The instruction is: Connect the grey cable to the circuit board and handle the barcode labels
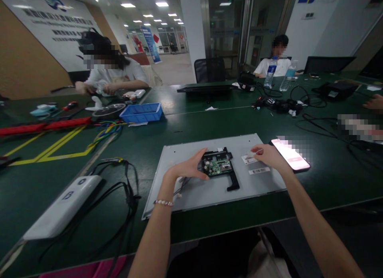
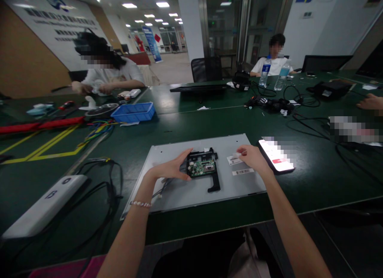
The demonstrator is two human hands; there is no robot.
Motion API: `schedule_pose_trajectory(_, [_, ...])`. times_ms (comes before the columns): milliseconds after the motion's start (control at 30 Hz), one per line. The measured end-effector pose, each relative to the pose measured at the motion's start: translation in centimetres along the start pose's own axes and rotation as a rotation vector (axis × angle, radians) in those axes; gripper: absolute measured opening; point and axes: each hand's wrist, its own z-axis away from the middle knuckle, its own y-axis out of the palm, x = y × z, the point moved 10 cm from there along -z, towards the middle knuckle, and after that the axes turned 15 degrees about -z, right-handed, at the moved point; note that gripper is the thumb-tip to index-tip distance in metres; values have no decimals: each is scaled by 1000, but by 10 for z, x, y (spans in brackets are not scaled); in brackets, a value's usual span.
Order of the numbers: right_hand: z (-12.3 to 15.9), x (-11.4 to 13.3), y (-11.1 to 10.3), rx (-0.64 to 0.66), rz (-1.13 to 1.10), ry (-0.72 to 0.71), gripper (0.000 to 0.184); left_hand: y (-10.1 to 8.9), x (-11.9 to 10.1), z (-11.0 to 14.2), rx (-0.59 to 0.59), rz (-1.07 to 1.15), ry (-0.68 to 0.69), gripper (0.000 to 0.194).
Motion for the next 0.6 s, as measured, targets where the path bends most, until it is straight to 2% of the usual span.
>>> schedule_pose_trajectory(200, [1,1,8,23,-113,41,18,-1,-2,0,-9,5,8,116])
schedule_pose_trajectory(333, [4,4,31,139,-316,69,20,0,-1,0,-3,8,-1,116])
schedule_pose_trajectory(433, [9,15,50,220,-432,57,21,-2,-4,0,-16,-12,16,119])
schedule_pose_trajectory(533, [14,30,65,292,-451,22,22,-11,-16,-1,-87,-52,33,116])
schedule_pose_trajectory(600, [16,37,71,302,-411,0,22,-22,-29,-1,-167,-76,37,104])
